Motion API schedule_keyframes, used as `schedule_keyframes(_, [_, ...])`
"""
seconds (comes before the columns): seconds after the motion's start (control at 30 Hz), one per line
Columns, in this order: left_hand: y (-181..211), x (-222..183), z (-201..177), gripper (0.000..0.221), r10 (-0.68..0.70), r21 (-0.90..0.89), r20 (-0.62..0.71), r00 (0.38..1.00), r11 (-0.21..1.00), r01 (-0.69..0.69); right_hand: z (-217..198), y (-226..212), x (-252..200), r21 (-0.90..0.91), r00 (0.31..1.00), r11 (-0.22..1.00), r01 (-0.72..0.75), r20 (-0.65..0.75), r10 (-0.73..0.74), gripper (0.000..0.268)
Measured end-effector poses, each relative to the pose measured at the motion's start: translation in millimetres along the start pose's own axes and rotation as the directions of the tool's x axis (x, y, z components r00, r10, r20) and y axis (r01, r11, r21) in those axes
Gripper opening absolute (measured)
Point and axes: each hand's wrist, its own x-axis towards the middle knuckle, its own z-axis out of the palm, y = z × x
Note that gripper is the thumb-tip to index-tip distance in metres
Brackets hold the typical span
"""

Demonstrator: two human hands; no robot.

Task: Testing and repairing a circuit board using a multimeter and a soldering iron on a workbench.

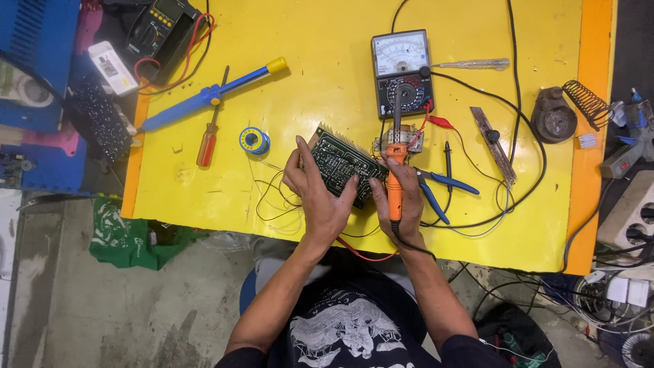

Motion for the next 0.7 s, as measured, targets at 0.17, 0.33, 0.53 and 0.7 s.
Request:
schedule_keyframes(0.17, [0, 11, 0, 0.114, 0.155, 0.086, 0.000, 0.988, 0.984, -0.155, 3, -10, 5, 0.020, 0.999, 0.999, -0.029, -0.024, 0.029, 0.048])
schedule_keyframes(0.33, [-10, 20, 3, 0.117, 0.177, 0.050, 0.027, 0.984, 0.983, -0.178, 4, -5, 1, 0.019, 0.998, 0.998, -0.058, -0.012, 0.058, 0.050])
schedule_keyframes(0.53, [-7, 21, 1, 0.118, 0.126, -0.117, 0.030, 0.992, 0.986, -0.121, 5, -3, 0, -0.017, 0.998, 0.998, -0.063, 0.000, 0.063, 0.049])
schedule_keyframes(0.7, [-19, 18, 6, 0.125, 0.128, -0.133, -0.077, 0.989, 0.982, -0.137, 5, 2, 1, -0.010, 0.999, 0.999, -0.048, -0.019, 0.048, 0.049])
